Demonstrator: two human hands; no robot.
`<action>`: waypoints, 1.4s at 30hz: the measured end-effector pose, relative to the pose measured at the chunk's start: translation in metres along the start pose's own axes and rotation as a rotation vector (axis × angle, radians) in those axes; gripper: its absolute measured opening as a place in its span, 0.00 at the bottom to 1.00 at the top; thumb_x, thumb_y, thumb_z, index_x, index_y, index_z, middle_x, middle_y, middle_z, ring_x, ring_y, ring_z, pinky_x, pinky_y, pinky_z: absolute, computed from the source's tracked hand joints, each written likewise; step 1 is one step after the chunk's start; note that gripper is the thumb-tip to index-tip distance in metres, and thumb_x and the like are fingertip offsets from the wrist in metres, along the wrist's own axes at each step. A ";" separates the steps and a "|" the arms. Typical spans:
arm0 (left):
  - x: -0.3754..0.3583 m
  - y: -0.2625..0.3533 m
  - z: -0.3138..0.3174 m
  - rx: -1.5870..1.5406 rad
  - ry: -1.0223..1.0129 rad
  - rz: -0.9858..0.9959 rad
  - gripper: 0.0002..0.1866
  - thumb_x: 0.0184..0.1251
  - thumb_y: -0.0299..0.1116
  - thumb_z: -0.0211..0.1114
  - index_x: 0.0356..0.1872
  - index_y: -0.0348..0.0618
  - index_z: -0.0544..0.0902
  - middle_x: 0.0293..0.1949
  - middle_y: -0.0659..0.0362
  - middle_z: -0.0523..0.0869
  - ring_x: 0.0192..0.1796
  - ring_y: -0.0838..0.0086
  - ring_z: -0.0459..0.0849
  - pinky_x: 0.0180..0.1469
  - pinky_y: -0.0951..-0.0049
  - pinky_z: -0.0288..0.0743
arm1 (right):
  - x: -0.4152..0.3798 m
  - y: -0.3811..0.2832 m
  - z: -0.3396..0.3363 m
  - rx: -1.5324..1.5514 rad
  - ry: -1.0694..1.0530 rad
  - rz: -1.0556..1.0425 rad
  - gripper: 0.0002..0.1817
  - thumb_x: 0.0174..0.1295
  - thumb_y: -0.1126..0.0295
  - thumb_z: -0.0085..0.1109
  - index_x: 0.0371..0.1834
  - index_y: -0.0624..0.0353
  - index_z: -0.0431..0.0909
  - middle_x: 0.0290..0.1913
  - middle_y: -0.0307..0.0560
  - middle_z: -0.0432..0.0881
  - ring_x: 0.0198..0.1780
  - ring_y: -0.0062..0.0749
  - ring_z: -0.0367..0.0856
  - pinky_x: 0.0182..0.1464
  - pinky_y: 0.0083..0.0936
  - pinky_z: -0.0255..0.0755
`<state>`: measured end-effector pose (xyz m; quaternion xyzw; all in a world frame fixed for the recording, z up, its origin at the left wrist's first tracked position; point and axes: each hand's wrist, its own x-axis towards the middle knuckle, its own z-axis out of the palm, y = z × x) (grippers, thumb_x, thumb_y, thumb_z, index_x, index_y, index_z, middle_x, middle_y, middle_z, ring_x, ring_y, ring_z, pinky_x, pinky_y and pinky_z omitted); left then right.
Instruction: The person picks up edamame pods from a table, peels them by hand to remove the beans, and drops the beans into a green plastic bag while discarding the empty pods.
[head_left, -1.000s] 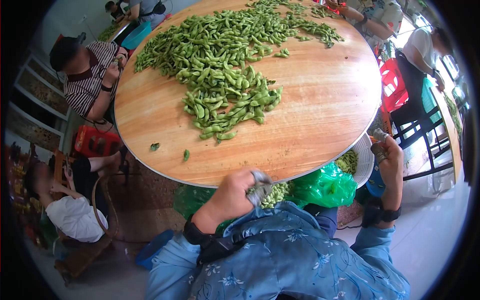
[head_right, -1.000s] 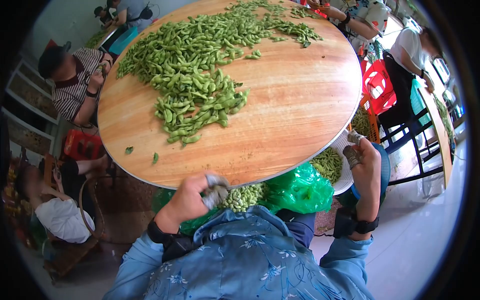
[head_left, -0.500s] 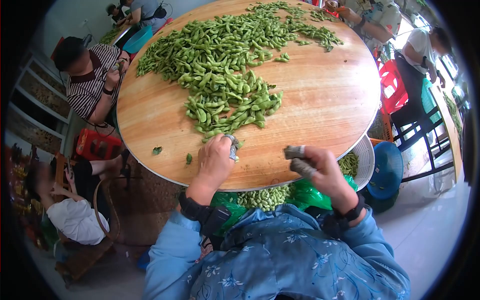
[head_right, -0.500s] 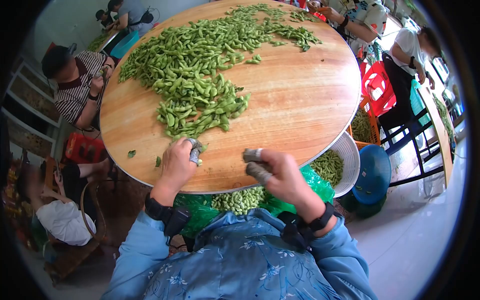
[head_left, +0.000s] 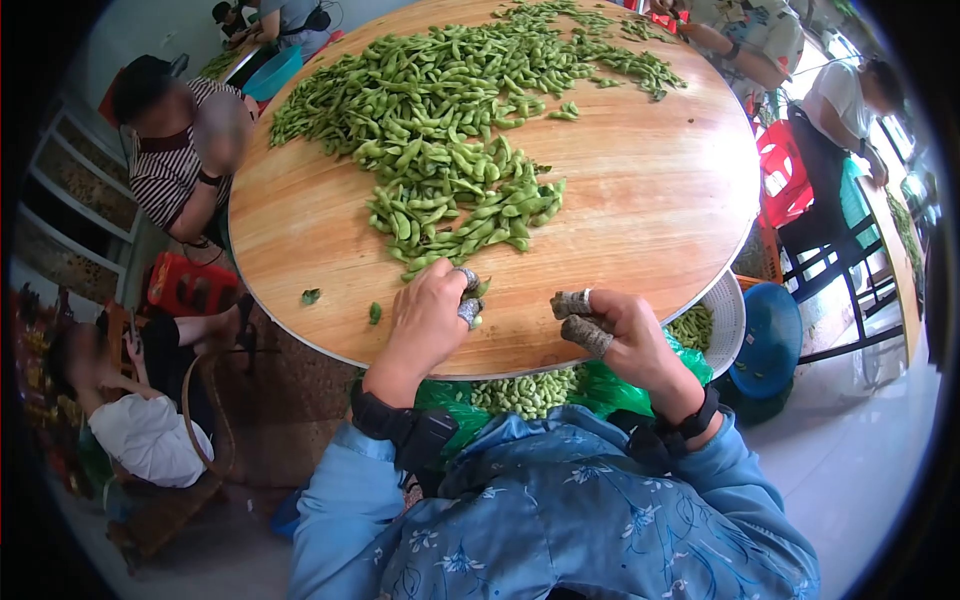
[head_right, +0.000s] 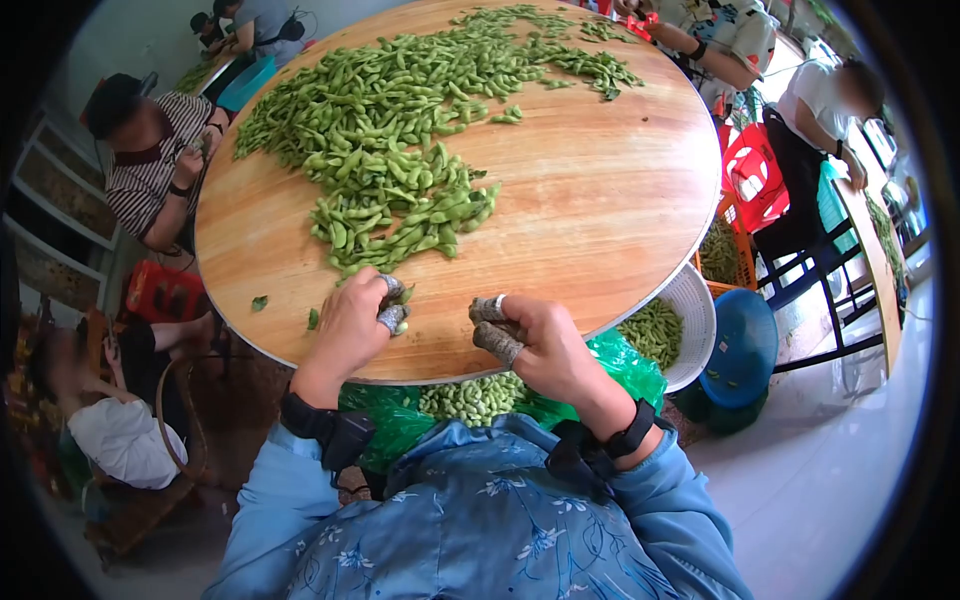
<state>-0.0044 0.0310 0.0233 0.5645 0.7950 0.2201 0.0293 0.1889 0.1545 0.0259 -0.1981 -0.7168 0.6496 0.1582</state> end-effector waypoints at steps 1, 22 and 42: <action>0.002 0.001 -0.001 0.005 -0.002 0.019 0.10 0.50 0.30 0.63 0.34 0.37 0.79 0.33 0.51 0.77 0.36 0.55 0.76 0.37 0.62 0.69 | 0.001 0.002 -0.001 0.010 -0.019 0.018 0.11 0.59 0.72 0.56 0.40 0.70 0.74 0.32 0.37 0.77 0.37 0.14 0.69 0.39 0.18 0.69; -0.028 0.046 -0.001 0.005 0.139 0.350 0.16 0.35 0.21 0.58 0.33 0.35 0.75 0.34 0.47 0.76 0.35 0.53 0.76 0.31 0.61 0.70 | 0.001 -0.003 0.008 0.418 -0.154 0.182 0.12 0.61 0.61 0.54 0.37 0.60 0.77 0.31 0.35 0.79 0.33 0.14 0.75 0.35 0.13 0.68; -0.039 0.051 0.017 -0.612 0.052 0.140 0.09 0.45 0.23 0.57 0.31 0.36 0.73 0.29 0.52 0.77 0.32 0.59 0.76 0.31 0.64 0.71 | 0.001 0.012 0.020 0.516 -0.152 0.102 0.11 0.62 0.66 0.53 0.38 0.65 0.75 0.34 0.40 0.79 0.37 0.20 0.77 0.43 0.20 0.72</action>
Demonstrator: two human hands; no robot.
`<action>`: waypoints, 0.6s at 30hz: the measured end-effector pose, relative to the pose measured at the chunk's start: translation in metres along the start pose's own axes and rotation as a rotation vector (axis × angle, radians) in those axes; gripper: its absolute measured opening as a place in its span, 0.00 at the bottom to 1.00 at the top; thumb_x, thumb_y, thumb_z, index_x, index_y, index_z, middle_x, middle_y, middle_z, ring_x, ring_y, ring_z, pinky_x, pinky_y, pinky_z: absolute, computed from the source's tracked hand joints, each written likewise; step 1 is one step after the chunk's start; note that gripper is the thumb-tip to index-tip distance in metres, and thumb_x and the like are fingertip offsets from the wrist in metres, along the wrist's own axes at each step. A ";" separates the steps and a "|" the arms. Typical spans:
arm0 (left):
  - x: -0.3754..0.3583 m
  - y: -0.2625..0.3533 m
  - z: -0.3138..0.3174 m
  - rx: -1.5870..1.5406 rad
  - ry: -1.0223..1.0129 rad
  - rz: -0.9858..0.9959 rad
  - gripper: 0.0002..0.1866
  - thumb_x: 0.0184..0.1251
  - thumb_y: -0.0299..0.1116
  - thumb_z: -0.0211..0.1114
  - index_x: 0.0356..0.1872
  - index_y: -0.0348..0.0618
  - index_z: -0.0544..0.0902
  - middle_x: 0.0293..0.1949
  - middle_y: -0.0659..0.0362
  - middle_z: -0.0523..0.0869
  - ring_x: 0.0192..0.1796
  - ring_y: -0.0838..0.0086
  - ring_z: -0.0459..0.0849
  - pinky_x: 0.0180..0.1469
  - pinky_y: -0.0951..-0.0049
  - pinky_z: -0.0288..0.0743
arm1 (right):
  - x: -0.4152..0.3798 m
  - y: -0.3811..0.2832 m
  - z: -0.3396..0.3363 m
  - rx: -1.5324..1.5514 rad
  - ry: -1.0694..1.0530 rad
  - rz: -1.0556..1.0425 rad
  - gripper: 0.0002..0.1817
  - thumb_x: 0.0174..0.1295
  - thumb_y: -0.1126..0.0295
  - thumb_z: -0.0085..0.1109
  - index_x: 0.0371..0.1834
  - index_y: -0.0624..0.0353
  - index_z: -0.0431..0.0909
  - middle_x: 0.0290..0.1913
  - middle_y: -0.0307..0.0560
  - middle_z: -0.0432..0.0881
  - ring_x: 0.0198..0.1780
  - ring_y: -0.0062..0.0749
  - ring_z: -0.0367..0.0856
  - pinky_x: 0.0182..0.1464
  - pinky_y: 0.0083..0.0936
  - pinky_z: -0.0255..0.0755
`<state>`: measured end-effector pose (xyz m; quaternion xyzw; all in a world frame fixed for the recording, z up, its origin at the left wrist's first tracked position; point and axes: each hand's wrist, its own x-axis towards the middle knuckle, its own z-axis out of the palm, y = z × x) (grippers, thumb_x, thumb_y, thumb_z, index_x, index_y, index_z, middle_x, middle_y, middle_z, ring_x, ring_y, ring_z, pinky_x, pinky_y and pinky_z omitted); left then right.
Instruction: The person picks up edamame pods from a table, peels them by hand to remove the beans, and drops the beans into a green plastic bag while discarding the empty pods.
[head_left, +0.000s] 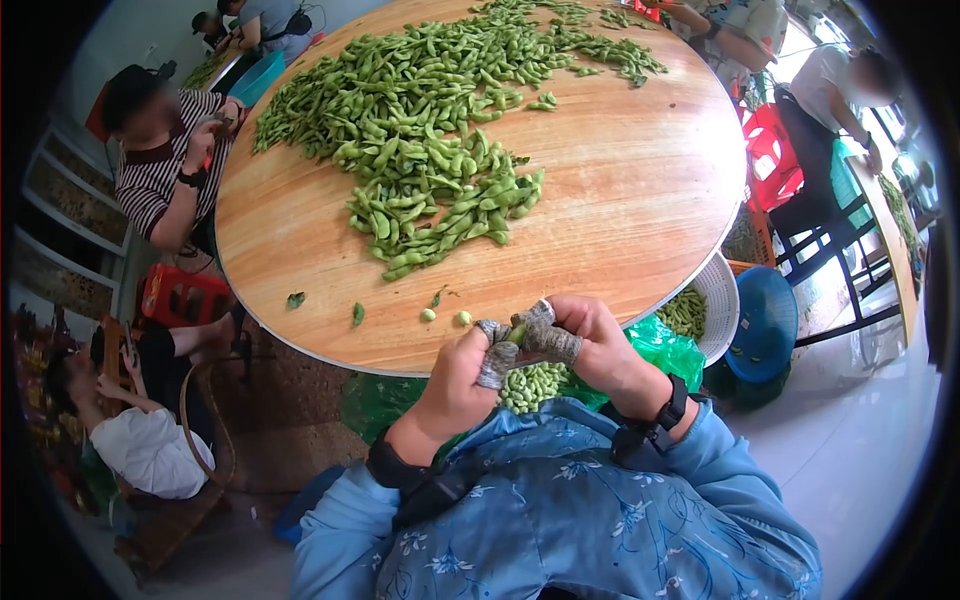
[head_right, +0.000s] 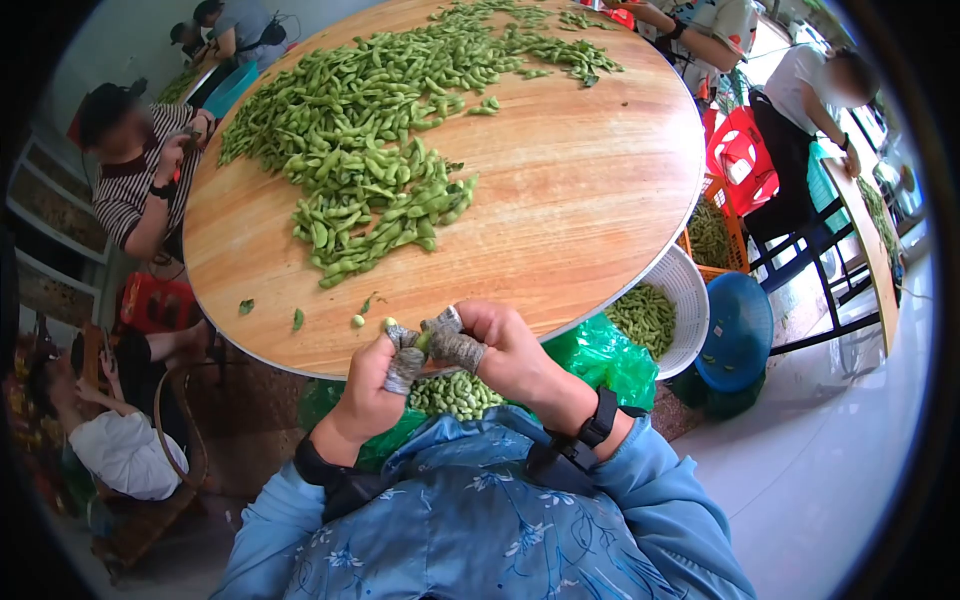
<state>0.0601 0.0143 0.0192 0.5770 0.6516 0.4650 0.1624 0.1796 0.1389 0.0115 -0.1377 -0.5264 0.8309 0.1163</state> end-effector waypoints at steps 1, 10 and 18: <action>-0.001 0.001 0.001 -0.441 -0.013 -0.193 0.10 0.46 0.23 0.58 0.33 0.36 0.73 0.29 0.52 0.77 0.32 0.58 0.77 0.32 0.64 0.71 | 0.000 0.003 -0.001 0.032 -0.031 -0.044 0.11 0.62 0.67 0.53 0.38 0.65 0.75 0.34 0.40 0.80 0.37 0.20 0.77 0.43 0.20 0.72; 0.004 -0.005 -0.002 0.524 0.031 0.264 0.11 0.47 0.23 0.59 0.34 0.37 0.72 0.29 0.52 0.77 0.31 0.56 0.77 0.28 0.61 0.71 | 0.000 -0.009 0.003 -0.030 0.012 -0.008 0.11 0.62 0.68 0.52 0.38 0.66 0.75 0.34 0.40 0.80 0.37 0.21 0.78 0.42 0.20 0.73; 0.004 -0.002 0.004 0.026 0.088 0.077 0.05 0.53 0.23 0.55 0.32 0.35 0.72 0.25 0.50 0.78 0.26 0.58 0.77 0.28 0.67 0.71 | -0.001 -0.002 0.001 -0.042 -0.054 -0.202 0.10 0.59 0.69 0.56 0.36 0.67 0.75 0.33 0.41 0.80 0.37 0.21 0.76 0.39 0.20 0.71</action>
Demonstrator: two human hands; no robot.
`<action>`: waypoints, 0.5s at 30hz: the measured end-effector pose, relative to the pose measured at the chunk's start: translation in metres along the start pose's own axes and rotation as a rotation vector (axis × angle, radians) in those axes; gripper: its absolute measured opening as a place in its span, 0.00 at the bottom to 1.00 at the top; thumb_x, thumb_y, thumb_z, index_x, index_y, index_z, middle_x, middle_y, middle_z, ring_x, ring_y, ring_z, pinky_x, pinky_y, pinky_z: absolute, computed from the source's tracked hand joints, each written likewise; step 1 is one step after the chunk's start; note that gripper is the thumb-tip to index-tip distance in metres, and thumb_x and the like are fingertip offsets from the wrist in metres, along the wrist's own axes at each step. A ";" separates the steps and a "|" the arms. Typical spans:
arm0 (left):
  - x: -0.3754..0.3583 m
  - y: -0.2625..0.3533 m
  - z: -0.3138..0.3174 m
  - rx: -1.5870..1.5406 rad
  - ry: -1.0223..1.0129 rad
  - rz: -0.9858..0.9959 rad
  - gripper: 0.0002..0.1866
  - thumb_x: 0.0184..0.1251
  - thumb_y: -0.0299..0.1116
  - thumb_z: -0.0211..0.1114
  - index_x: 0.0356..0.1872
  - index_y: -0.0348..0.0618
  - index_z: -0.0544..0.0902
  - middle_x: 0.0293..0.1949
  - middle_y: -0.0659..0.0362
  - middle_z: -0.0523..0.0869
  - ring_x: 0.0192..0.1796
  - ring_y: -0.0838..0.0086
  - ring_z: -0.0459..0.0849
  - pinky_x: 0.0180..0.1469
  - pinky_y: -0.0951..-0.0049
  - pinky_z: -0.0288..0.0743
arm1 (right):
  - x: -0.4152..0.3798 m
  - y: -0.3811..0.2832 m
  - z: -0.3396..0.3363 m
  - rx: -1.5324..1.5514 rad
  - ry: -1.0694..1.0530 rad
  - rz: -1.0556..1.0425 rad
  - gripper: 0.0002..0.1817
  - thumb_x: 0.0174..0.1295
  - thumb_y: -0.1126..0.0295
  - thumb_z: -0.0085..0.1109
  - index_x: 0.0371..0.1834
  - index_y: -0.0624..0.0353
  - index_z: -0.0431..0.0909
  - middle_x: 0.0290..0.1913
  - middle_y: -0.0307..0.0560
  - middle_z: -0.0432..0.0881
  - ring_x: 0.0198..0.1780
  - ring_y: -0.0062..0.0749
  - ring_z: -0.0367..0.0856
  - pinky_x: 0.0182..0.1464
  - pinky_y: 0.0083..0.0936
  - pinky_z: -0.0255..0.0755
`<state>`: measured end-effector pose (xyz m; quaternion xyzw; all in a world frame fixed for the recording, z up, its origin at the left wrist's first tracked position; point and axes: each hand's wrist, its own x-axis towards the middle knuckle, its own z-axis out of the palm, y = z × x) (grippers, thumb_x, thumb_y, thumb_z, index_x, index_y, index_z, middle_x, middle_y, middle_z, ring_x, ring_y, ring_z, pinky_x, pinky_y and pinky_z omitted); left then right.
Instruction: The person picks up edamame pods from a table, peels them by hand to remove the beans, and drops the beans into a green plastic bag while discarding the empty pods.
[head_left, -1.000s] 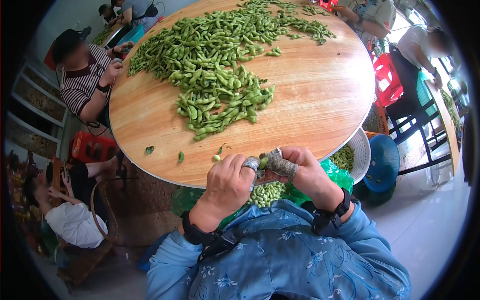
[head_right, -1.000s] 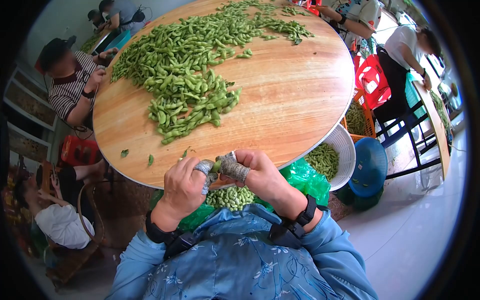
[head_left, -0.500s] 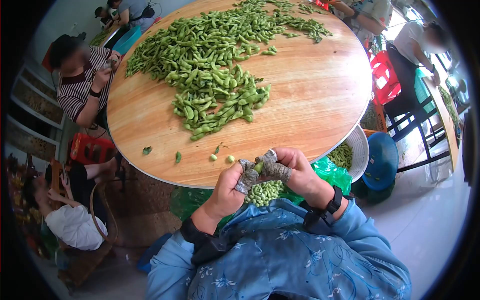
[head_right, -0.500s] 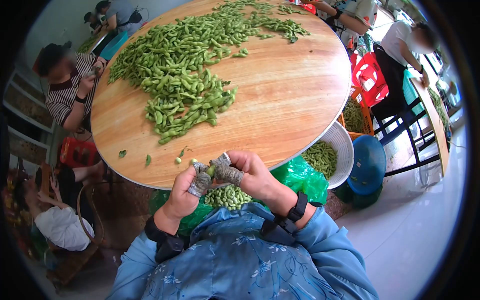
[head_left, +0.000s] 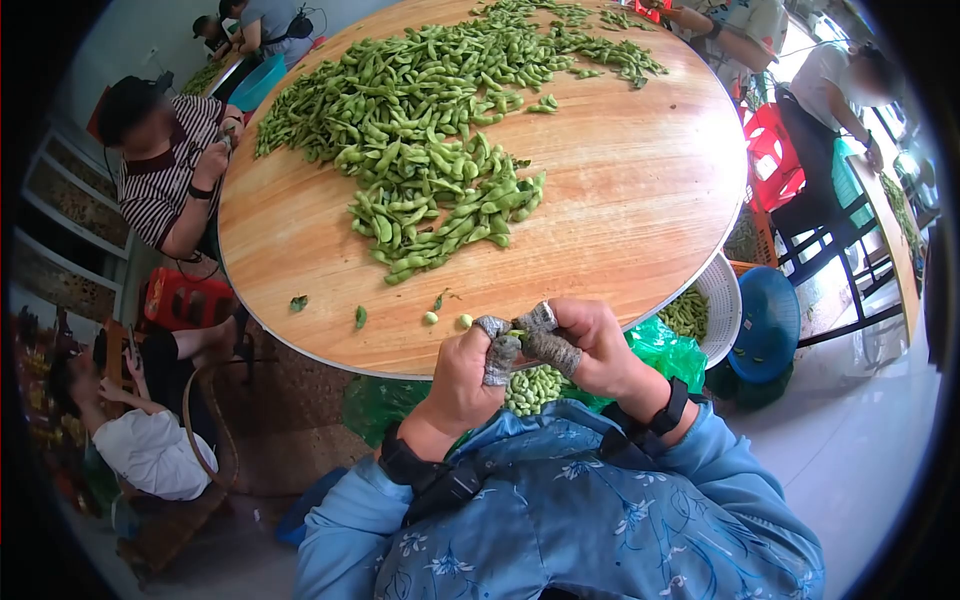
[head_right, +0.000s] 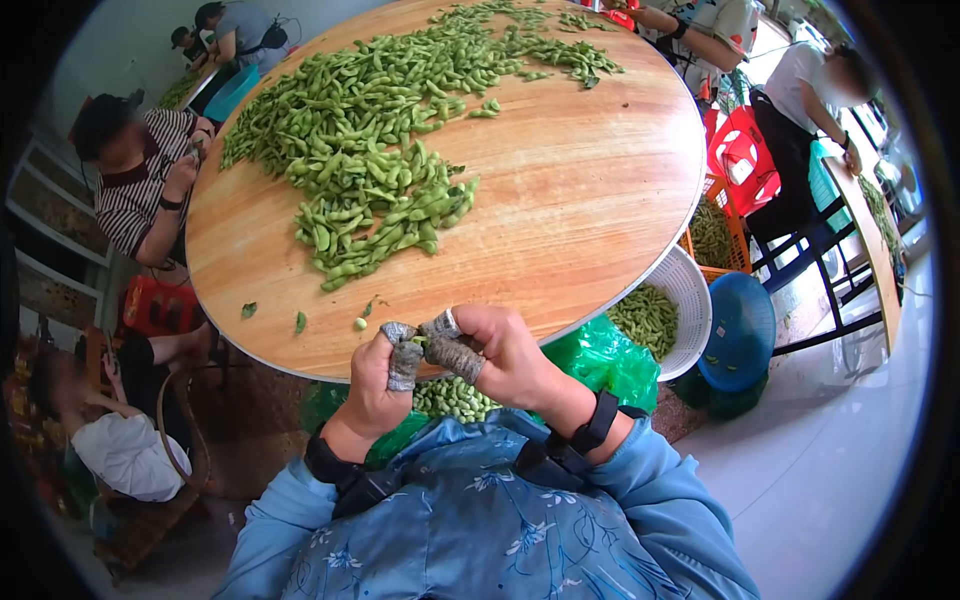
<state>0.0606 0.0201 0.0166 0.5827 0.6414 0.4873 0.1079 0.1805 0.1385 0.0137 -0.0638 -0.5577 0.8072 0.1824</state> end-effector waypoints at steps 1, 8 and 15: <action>0.000 0.002 0.000 -0.149 0.022 -0.103 0.04 0.56 0.23 0.53 0.32 0.34 0.73 0.25 0.51 0.79 0.24 0.61 0.77 0.29 0.70 0.71 | 0.001 -0.004 -0.004 -0.337 -0.037 -0.110 0.09 0.58 0.70 0.57 0.35 0.67 0.75 0.32 0.42 0.79 0.36 0.21 0.76 0.38 0.20 0.71; 0.002 -0.006 -0.007 -0.854 -0.104 -0.708 0.08 0.64 0.25 0.46 0.35 0.37 0.74 0.25 0.61 0.78 0.23 0.81 0.73 0.24 0.83 0.65 | -0.001 -0.011 -0.006 -0.432 -0.077 -0.069 0.09 0.57 0.71 0.57 0.34 0.67 0.74 0.32 0.44 0.79 0.34 0.22 0.76 0.36 0.21 0.70; 0.001 -0.002 -0.003 -1.091 -0.117 -0.834 0.09 0.67 0.29 0.44 0.39 0.39 0.73 0.19 0.61 0.73 0.16 0.81 0.68 0.16 0.82 0.55 | 0.000 -0.003 -0.012 0.060 -0.062 0.112 0.10 0.59 0.71 0.55 0.39 0.67 0.74 0.36 0.42 0.80 0.38 0.21 0.77 0.44 0.20 0.72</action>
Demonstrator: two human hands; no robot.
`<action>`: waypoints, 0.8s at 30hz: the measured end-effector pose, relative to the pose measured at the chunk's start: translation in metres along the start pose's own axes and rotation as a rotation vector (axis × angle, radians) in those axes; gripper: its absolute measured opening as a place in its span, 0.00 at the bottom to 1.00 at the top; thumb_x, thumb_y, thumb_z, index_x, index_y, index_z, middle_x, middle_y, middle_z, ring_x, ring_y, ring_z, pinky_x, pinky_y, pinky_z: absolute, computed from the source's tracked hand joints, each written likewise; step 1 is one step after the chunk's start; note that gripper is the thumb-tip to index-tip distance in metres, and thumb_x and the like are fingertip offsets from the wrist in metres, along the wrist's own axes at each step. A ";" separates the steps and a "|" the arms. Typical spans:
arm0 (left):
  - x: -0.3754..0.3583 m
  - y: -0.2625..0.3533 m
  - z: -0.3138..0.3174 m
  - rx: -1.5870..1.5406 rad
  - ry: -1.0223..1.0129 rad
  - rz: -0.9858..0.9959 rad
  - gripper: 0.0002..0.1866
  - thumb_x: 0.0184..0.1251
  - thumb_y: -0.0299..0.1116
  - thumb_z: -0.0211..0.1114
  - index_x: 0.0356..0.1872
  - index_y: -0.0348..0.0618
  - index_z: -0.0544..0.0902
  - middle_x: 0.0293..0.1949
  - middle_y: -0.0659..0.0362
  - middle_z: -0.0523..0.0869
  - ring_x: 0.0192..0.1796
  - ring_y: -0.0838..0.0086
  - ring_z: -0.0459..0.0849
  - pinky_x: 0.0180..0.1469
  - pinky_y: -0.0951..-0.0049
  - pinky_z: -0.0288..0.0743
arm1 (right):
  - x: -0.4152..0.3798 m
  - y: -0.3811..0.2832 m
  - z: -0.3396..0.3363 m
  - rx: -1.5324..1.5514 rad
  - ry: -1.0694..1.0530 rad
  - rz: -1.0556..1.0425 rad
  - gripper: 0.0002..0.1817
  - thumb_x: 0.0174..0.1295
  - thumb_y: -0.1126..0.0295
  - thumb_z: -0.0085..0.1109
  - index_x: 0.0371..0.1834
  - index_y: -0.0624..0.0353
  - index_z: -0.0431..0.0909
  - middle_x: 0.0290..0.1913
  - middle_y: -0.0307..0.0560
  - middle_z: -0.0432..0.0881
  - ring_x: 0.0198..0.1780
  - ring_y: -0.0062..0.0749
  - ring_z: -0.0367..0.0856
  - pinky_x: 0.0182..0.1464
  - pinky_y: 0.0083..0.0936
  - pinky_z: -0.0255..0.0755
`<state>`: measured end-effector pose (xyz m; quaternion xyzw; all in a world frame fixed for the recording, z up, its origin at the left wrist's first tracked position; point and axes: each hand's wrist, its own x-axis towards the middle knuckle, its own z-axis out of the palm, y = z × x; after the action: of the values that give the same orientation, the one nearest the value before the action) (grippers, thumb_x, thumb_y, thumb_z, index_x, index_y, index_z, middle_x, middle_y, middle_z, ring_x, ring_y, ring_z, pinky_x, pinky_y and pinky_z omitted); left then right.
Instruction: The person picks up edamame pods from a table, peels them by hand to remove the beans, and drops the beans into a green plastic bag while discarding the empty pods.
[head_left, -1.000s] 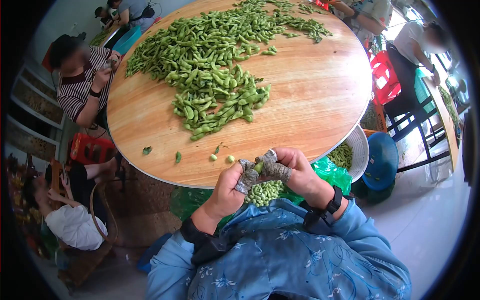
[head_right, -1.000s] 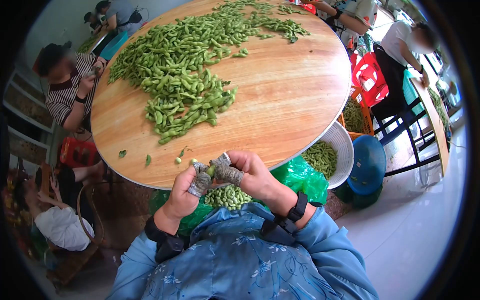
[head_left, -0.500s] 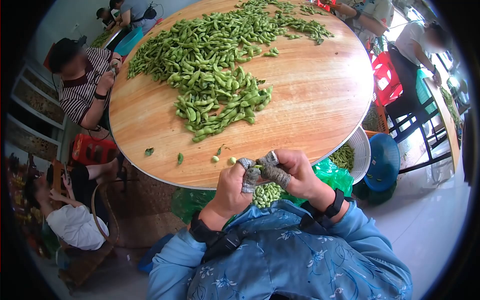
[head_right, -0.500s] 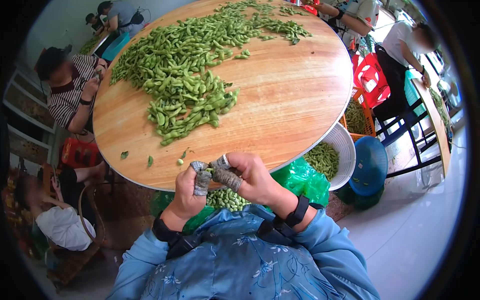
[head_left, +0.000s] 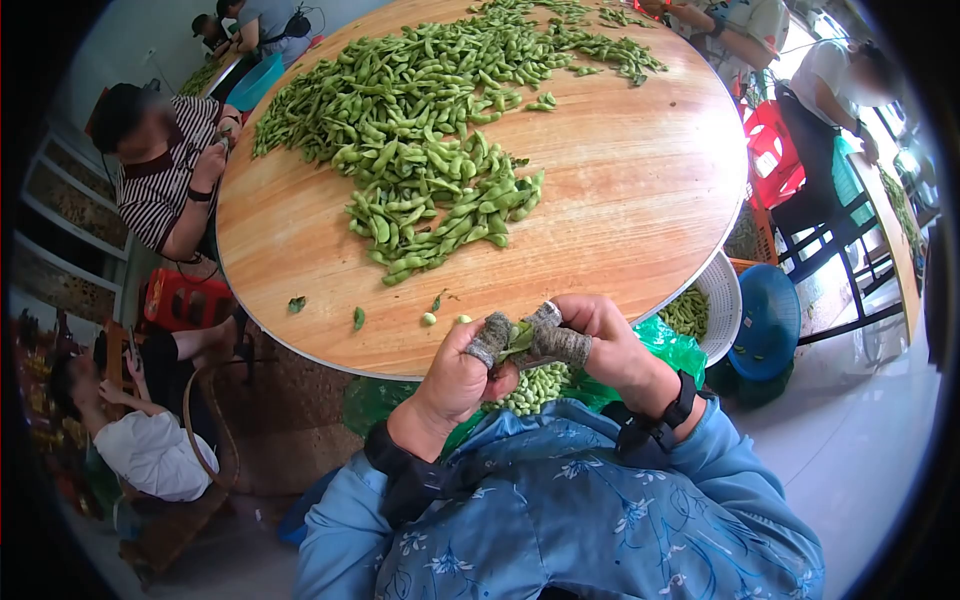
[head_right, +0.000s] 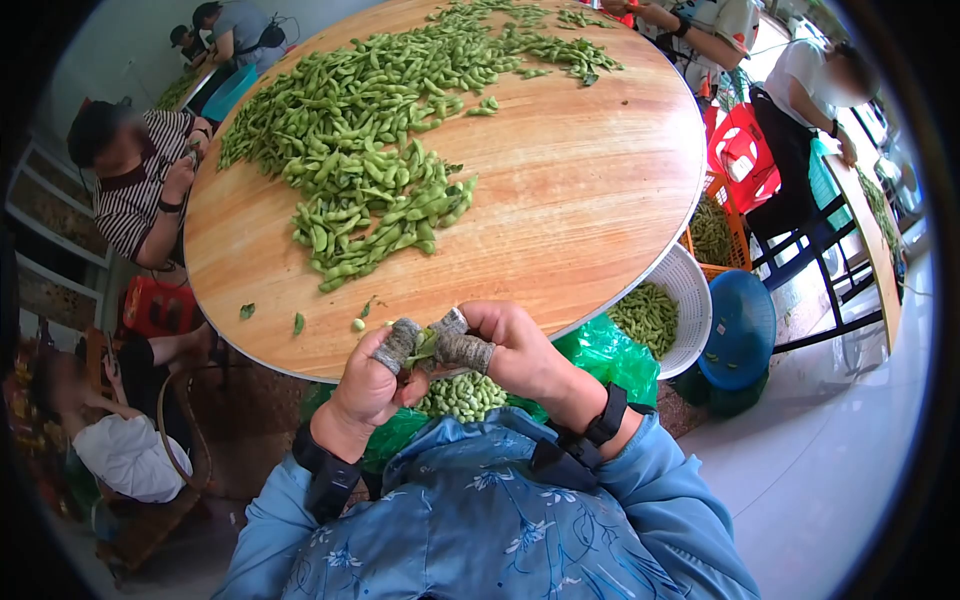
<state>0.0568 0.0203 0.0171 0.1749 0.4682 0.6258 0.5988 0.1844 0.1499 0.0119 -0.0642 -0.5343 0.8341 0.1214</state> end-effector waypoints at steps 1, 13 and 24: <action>0.000 0.001 0.001 0.002 0.020 -0.010 0.09 0.67 0.30 0.44 0.38 0.39 0.72 0.18 0.61 0.73 0.15 0.81 0.68 0.16 0.82 0.56 | 0.000 0.000 0.000 0.002 0.007 0.026 0.10 0.59 0.71 0.54 0.39 0.66 0.74 0.36 0.42 0.80 0.38 0.21 0.77 0.43 0.20 0.72; -0.006 -0.007 0.000 0.290 0.065 0.190 0.09 0.70 0.32 0.42 0.38 0.39 0.69 0.17 0.58 0.74 0.17 0.77 0.71 0.19 0.81 0.63 | 0.005 0.009 0.000 0.107 0.044 0.085 0.11 0.61 0.66 0.54 0.38 0.64 0.75 0.34 0.40 0.80 0.36 0.20 0.78 0.41 0.20 0.73; -0.013 0.004 -0.004 0.547 0.007 0.285 0.07 0.66 0.29 0.50 0.39 0.38 0.73 0.24 0.63 0.76 0.23 0.84 0.71 0.24 0.85 0.62 | 0.003 0.003 0.001 0.029 0.123 0.110 0.10 0.61 0.68 0.54 0.38 0.65 0.74 0.34 0.39 0.79 0.37 0.20 0.78 0.42 0.19 0.73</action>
<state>0.0544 0.0078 0.0224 0.3913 0.5921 0.5549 0.4340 0.1805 0.1487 0.0093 -0.1429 -0.5092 0.8417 0.1090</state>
